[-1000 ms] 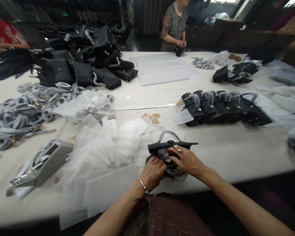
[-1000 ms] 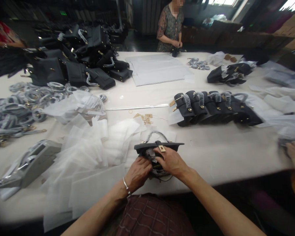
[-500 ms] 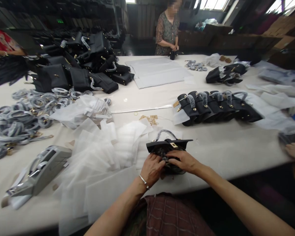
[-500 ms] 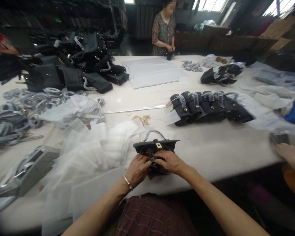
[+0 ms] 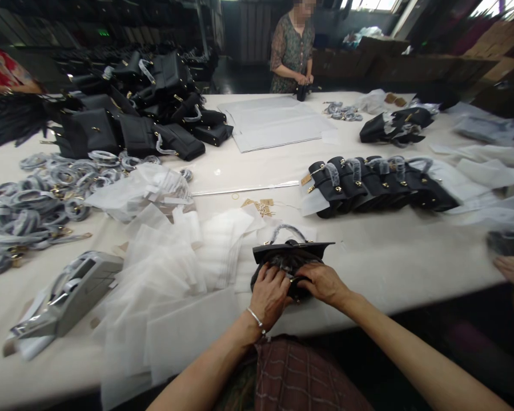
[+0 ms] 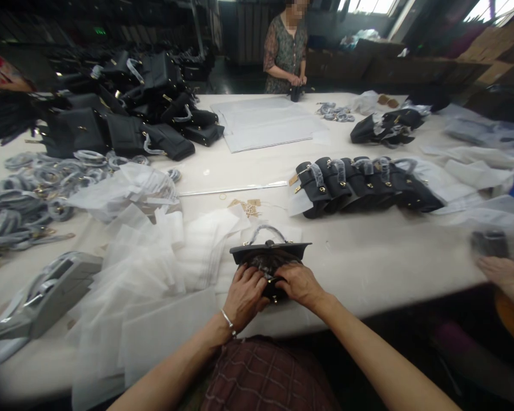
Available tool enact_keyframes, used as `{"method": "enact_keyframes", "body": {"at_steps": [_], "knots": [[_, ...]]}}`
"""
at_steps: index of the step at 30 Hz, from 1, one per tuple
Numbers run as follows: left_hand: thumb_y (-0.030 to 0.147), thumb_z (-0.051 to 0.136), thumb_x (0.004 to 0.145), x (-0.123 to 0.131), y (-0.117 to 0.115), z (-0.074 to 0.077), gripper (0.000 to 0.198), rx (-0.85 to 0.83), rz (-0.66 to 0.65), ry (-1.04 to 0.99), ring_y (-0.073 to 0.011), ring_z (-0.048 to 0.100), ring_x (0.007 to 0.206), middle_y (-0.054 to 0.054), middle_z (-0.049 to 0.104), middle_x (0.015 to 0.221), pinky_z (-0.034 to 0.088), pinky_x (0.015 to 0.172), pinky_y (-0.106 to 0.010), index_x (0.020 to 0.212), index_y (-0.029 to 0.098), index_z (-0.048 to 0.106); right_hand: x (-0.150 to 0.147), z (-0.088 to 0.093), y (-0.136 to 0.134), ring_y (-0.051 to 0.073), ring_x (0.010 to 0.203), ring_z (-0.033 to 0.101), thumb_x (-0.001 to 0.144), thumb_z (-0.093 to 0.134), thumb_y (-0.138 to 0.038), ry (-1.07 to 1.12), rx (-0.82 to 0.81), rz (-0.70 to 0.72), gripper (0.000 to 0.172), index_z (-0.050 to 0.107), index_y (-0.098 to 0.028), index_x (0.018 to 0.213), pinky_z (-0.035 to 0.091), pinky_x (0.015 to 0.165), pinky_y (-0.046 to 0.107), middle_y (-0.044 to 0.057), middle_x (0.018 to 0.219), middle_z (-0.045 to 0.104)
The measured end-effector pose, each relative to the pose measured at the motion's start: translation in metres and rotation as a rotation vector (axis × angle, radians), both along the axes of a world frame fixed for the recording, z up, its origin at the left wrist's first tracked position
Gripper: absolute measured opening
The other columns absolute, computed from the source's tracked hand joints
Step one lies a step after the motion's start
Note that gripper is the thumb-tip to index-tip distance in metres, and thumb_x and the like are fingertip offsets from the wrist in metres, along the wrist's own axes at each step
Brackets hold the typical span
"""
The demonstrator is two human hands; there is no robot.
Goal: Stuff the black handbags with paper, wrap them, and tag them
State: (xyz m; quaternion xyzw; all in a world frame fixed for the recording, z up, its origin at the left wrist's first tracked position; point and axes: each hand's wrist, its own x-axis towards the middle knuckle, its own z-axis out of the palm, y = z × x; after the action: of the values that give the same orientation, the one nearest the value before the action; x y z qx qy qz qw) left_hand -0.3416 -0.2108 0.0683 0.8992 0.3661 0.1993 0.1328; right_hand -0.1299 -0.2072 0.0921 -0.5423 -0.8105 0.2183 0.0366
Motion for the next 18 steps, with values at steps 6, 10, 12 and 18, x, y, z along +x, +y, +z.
{"method": "enact_keyframes", "body": {"at_steps": [6,10,12,18], "knots": [[0.027,0.064,0.085,0.013,0.013,0.002,0.007,-0.059,0.019,-0.012,-0.02,0.062,0.089,-0.002,0.069,0.084,0.035,0.105,-0.042,0.088,0.02,0.061,0.013,0.007,-0.007,0.027,0.106,0.062,0.076,0.072,-0.025,0.02,0.118,0.109,0.043,0.064,-0.025,0.118,0.048,0.095,0.043,0.006,0.113,0.069],[0.038,0.06,0.088,0.014,0.034,0.024,0.018,-0.18,-0.051,0.048,-0.0183,0.064,0.084,-0.001,0.07,0.082,0.041,0.098,-0.036,0.087,0.02,0.063,0.031,0.006,-0.008,0.022,0.098,0.066,0.086,0.063,-0.033,0.059,0.133,0.046,0.029,0.066,-0.028,0.114,0.052,0.088,0.037,0.003,0.107,0.071],[0.042,0.059,0.088,0.017,0.046,0.028,0.021,-0.297,-0.081,0.127,-0.0193,0.065,0.085,0.0,0.07,0.082,0.045,0.088,-0.033,0.087,0.023,0.065,0.036,-0.003,-0.009,0.021,0.098,0.067,0.089,0.058,-0.04,0.075,0.061,0.003,0.029,0.066,-0.03,0.116,0.053,0.087,0.034,0.001,0.109,0.071],[0.047,0.061,0.085,0.032,0.067,0.001,0.026,-0.466,-0.027,0.224,-0.0234,0.063,0.093,-0.002,0.068,0.102,0.048,0.08,-0.034,0.098,0.026,0.067,0.023,-0.029,-0.008,0.025,0.095,0.067,0.092,0.051,-0.045,-0.028,0.167,-0.159,0.034,0.067,-0.023,0.112,0.053,0.085,0.042,0.006,0.106,0.071]]}}
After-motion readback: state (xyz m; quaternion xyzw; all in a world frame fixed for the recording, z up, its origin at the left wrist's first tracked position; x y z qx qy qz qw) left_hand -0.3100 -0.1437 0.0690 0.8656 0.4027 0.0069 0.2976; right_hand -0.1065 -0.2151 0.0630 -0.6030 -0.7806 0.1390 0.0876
